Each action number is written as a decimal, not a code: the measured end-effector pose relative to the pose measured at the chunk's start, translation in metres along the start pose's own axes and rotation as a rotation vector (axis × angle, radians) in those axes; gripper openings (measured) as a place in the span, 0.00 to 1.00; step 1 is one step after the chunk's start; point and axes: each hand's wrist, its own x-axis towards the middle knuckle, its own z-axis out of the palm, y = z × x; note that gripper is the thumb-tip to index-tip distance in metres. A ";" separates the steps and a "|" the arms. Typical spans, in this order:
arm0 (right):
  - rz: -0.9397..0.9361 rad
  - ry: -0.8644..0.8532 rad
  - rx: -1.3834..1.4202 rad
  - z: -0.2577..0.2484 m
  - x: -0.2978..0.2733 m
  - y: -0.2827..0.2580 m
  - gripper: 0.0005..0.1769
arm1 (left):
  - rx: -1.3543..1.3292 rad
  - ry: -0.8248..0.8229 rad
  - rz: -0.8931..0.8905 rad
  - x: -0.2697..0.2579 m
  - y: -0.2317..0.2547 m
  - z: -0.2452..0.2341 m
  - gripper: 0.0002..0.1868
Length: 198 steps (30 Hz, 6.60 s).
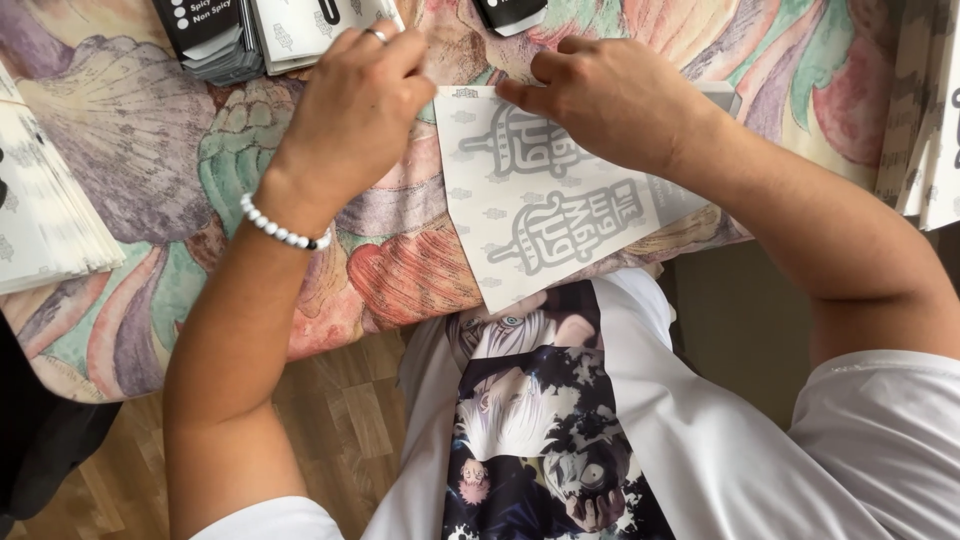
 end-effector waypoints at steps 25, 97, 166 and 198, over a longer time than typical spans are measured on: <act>0.226 0.259 0.391 0.053 -0.113 0.044 0.28 | -0.018 -0.052 -0.211 0.013 0.082 0.038 0.25; 0.307 0.263 0.403 0.014 -0.024 -0.043 0.12 | 0.189 -0.070 -0.234 0.028 0.091 0.034 0.18; 0.399 0.323 0.279 0.040 -0.019 -0.054 0.16 | -0.010 -0.031 -0.129 0.023 0.054 0.031 0.25; 0.633 0.820 1.261 -0.032 -0.172 -0.009 0.35 | -0.807 0.249 -0.061 0.083 0.068 -0.010 0.13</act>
